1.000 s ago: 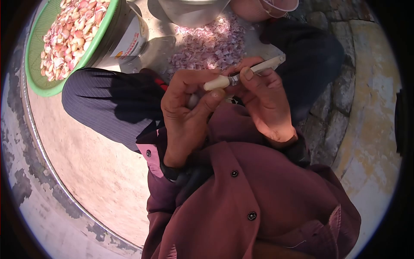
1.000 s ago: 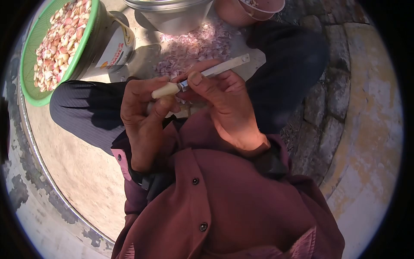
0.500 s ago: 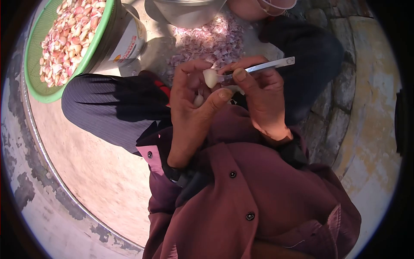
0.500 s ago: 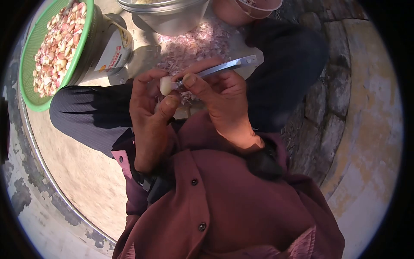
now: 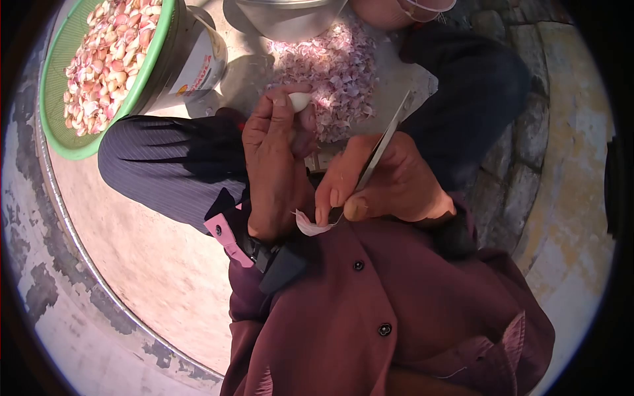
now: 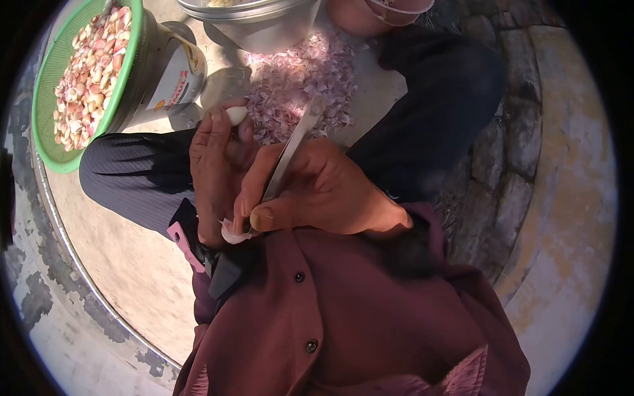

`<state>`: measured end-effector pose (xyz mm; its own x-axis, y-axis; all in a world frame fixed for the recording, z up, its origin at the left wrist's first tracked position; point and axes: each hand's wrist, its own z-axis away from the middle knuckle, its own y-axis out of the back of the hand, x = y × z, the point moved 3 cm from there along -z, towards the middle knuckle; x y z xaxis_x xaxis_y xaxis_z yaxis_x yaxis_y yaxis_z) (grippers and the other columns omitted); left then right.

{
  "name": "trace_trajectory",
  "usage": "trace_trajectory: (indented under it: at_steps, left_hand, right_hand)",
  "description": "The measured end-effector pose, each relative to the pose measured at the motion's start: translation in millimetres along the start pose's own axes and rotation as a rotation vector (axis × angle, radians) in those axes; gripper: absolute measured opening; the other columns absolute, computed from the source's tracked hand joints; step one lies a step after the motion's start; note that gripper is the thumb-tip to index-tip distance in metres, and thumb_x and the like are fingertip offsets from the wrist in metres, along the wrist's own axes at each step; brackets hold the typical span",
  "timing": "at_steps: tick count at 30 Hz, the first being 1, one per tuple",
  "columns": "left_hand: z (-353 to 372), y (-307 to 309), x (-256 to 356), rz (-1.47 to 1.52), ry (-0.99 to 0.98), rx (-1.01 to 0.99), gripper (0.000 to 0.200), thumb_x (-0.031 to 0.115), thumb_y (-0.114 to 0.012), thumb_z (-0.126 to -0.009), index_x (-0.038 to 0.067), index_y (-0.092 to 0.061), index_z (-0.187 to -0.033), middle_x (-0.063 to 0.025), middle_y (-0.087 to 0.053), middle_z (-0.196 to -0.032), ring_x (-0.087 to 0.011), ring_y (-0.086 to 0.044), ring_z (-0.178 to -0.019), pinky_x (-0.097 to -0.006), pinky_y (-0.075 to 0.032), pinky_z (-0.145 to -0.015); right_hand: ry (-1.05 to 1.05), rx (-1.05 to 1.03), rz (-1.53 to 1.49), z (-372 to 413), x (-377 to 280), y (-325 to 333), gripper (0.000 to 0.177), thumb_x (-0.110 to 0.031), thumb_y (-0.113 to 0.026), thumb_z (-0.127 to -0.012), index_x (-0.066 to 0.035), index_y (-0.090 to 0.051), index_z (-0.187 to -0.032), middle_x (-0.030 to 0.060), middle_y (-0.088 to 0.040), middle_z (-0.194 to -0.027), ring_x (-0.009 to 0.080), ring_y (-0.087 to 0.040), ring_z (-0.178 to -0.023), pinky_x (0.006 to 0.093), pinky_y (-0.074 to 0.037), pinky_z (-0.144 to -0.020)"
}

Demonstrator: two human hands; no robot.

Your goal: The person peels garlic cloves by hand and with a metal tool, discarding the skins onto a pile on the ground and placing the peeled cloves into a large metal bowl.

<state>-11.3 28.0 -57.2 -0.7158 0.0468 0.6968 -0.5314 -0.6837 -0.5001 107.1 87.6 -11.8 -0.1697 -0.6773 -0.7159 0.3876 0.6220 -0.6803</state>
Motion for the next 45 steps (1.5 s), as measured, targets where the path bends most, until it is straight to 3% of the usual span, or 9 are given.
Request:
trace_trajectory:
  at_steps: [3,9,12,18,19,21,24,30,45]
  left_hand:
    - [-6.7,-2.3,19.2,0.108,-0.088,-0.150,0.030,0.028,-0.048,-0.100,0.001,-0.054,-0.113,-0.0021,-0.051,-0.081,-0.0056,-0.035,-0.058,-0.0196,-0.031,-0.053]
    - [-49.2,-43.7,89.6,0.224,-0.328,-0.492,0.022,0.015,-0.051,-0.097,0.000,-0.055,-0.112,-0.0061,-0.057,-0.085,-0.0052,-0.038,-0.059,-0.0199,-0.033,-0.055]
    - [-95.0,-68.4,134.7,-0.408,-0.702,-0.406,0.036,0.013,-0.059,-0.092,-0.003,-0.053,-0.123,-0.0063,-0.060,-0.099,-0.0078,-0.047,-0.077,-0.0221,-0.036,-0.068]
    - [-114.7,-51.6,113.3,0.056,-0.372,-0.471,0.029,0.001,-0.059,-0.087,-0.005,-0.055,-0.116,-0.0151,-0.055,-0.121,-0.0150,-0.053,-0.096,-0.0274,-0.042,-0.086]
    - [-75.3,-52.8,105.3,-0.790,-0.831,-0.375,0.024,-0.004,-0.054,-0.088,-0.006,-0.054,-0.112,-0.0189,-0.048,-0.128,-0.0213,-0.052,-0.109,-0.0311,-0.042,-0.096]
    - [-78.6,-42.3,75.5,-0.191,-0.321,-0.295,0.024,-0.006,-0.049,-0.088,-0.004,-0.050,-0.111,-0.0132,-0.051,-0.121,-0.0190,-0.050,-0.113,-0.0309,-0.040,-0.101]
    - [-52.1,-21.1,39.1,0.055,-0.136,-0.292,0.025,-0.009,-0.051,-0.087,-0.004,-0.052,-0.112,-0.0183,-0.053,-0.124,-0.0218,-0.050,-0.117,-0.0351,-0.039,-0.103]
    - [3.2,-4.6,14.7,-0.101,-0.111,-0.185,0.021,0.000,-0.059,-0.089,-0.001,-0.054,-0.109,-0.0136,-0.062,-0.112,-0.0147,-0.060,-0.099,-0.0266,-0.049,-0.088]
    - [25.8,-7.8,9.6,-0.020,-0.214,-0.003,0.015,0.007,-0.068,-0.087,-0.003,-0.065,-0.096,-0.0073,-0.068,-0.088,-0.0068,-0.058,-0.072,-0.0185,-0.046,-0.072]
  right_hand:
    - [-0.023,-0.221,-0.139,3.4,0.1,33.2,0.016,-0.014,-0.070,-0.086,-0.003,-0.059,-0.091,0.0131,-0.067,-0.091,0.0200,-0.064,-0.089,0.0340,-0.050,-0.082]
    - [0.043,0.426,0.337,-5.1,23.8,96.0,0.016,-0.013,-0.066,-0.089,-0.003,-0.063,-0.102,0.0028,-0.067,-0.093,0.0074,-0.060,-0.086,0.0244,-0.047,-0.081]
    - [0.050,0.490,0.274,-4.6,15.0,93.9,0.015,-0.012,-0.065,-0.090,-0.004,-0.063,-0.101,0.0027,-0.067,-0.094,0.0078,-0.060,-0.088,0.0245,-0.046,-0.083]
    - [0.047,0.489,0.217,6.5,16.3,91.1,0.015,-0.014,-0.065,-0.089,-0.006,-0.063,-0.101,0.0020,-0.066,-0.098,0.0070,-0.057,-0.089,0.0235,-0.044,-0.081]
    - [0.036,0.485,0.212,5.9,16.8,91.1,0.014,-0.014,-0.065,-0.089,-0.006,-0.062,-0.101,0.0021,-0.066,-0.099,0.0069,-0.057,-0.089,0.0237,-0.044,-0.081]
    - [0.024,0.492,0.168,4.2,19.5,89.5,0.015,-0.013,-0.066,-0.089,-0.006,-0.062,-0.102,0.0024,-0.066,-0.099,0.0075,-0.057,-0.089,0.0239,-0.044,-0.081]
    - [0.124,0.434,0.225,2.5,17.3,76.9,0.015,-0.010,-0.065,-0.090,-0.002,-0.062,-0.102,0.0047,-0.067,-0.096,0.0092,-0.060,-0.089,0.0245,-0.047,-0.084]
    - [0.467,0.353,0.376,-5.2,-4.2,51.5,0.021,-0.005,-0.070,-0.085,0.001,-0.062,-0.103,0.0093,-0.066,-0.100,0.0135,-0.061,-0.095,0.0271,-0.049,-0.084]
    - [0.501,0.184,0.674,-2.6,-8.0,13.4,0.021,-0.004,-0.072,-0.082,0.005,-0.060,-0.097,0.0188,-0.066,-0.097,0.0246,-0.066,-0.094,0.0333,-0.053,-0.082]
